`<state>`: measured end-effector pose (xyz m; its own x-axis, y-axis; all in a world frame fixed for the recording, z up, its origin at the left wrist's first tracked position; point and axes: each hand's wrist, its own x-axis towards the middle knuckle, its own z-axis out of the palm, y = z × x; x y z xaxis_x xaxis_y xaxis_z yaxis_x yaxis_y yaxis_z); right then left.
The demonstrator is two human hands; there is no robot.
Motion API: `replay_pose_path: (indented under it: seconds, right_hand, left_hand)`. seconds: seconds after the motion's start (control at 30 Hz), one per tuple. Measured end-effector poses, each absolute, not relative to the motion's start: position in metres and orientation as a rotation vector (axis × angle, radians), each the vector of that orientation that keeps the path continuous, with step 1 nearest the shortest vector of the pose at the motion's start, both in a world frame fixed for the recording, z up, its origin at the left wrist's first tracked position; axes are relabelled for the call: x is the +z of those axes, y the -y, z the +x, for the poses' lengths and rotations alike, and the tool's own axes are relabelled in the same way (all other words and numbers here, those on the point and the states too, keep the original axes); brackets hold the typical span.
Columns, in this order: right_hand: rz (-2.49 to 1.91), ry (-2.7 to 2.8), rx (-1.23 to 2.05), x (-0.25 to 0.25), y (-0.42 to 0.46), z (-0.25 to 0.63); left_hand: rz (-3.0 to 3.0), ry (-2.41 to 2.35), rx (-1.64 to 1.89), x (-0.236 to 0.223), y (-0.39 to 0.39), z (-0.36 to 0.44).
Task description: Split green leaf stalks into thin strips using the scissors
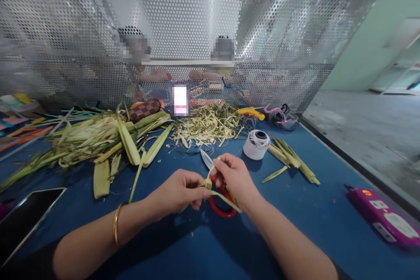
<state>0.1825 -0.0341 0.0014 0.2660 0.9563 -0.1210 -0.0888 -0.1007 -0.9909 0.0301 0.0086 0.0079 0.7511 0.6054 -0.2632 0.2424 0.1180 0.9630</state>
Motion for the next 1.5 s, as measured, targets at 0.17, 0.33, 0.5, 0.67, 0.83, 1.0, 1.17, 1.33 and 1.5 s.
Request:
replay_pose_path:
  seconds: [0.17, 0.33, 0.5, 0.67, 0.83, 1.0, 1.17, 1.33, 1.5]
  right_hand:
    - [-1.360, 0.977, 1.079, -0.003, 0.032, 0.186]
    - [-1.510, 1.634, 0.640, 0.004, 0.037, 0.203]
    - [-1.485, 2.027, 0.427, 0.003, 0.037, 0.214]
    - [-1.382, 1.946, -0.188, 0.005, 0.043, 0.202]
    - [-1.147, 2.215, -0.437, 0.007, 0.055, 0.174]
    - [-1.140, 2.496, -0.669, -0.002, 0.054, 0.163]
    - [-1.077, 2.411, -0.798, -0.005, 0.059, 0.163]
    - [-0.926, 2.385, -0.774, -0.003, 0.068, 0.155]
    - [-0.866, 2.349, -0.704, -0.003, 0.069, 0.153]
  left_hand:
    - [1.397, -0.781, 0.341, 0.007, -0.009, 0.030]
    - [1.284, -0.855, 0.466, 0.009, -0.015, 0.028]
    - [1.215, -0.829, 0.364, 0.012, -0.020, 0.025]
    - [1.146, -0.832, 0.366, 0.011, -0.019, 0.025]
    - [1.087, -0.876, 0.439, 0.003, -0.017, 0.029]
    - [1.050, -0.876, 0.478, 0.001, -0.016, 0.031]
    - [1.042, -0.876, 0.483, 0.002, -0.018, 0.029]
    - [1.013, -0.848, 0.501, 0.001, -0.022, 0.027]
    - [0.987, -0.849, 0.546, 0.000, -0.023, 0.027]
